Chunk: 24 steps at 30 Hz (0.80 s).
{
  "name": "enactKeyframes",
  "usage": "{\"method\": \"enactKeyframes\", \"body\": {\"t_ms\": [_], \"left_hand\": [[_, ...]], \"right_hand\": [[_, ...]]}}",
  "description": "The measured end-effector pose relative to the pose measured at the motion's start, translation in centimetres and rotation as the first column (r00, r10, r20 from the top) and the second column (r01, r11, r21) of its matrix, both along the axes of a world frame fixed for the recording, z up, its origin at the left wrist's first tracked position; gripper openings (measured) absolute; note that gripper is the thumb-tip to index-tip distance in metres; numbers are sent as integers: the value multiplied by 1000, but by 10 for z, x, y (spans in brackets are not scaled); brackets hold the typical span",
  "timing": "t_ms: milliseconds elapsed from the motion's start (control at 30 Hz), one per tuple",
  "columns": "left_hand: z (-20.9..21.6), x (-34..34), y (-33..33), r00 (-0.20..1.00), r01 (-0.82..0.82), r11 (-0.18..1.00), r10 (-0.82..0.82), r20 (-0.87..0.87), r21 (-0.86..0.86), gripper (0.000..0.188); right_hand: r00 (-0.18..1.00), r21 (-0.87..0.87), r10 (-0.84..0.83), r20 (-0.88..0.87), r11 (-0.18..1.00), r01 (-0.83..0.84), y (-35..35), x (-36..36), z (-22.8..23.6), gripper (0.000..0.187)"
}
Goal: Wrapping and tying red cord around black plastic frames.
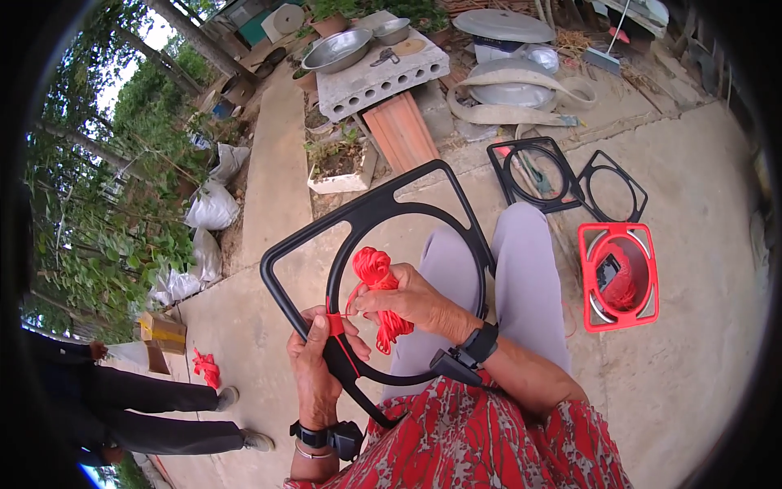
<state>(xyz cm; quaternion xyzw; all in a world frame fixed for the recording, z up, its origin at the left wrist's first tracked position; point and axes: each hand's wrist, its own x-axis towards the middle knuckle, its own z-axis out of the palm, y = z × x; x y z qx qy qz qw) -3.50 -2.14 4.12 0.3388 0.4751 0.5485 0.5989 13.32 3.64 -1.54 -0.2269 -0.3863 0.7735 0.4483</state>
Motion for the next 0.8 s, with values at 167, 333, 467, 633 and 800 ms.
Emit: {"method": "enactKeyframes", "body": {"t_ms": [167,333,467,633,800], "left_hand": [[10,-3,5,997,-2,993,-6,-72,-118,22],[9,5,0,988,-6,1000,4,-152,-12,18],[10,9,-2,989,-11,1000,14,-144,21,17],[15,10,-3,983,-29,1000,30,-182,11,14],[10,4,1,981,-64,998,59,-186,-21,14]], "right_hand": [[999,15,4,-33,1000,-3,1,-1,0,19],[995,9,-33,-99,999,34,2,8,2,17],[989,-6,-6,-146,1000,5,2,10,1,12],[999,-22,1,-50,1000,-2,-1,11,0,16],[652,444,-405,640,888,116,0,25,-18,32]]}}
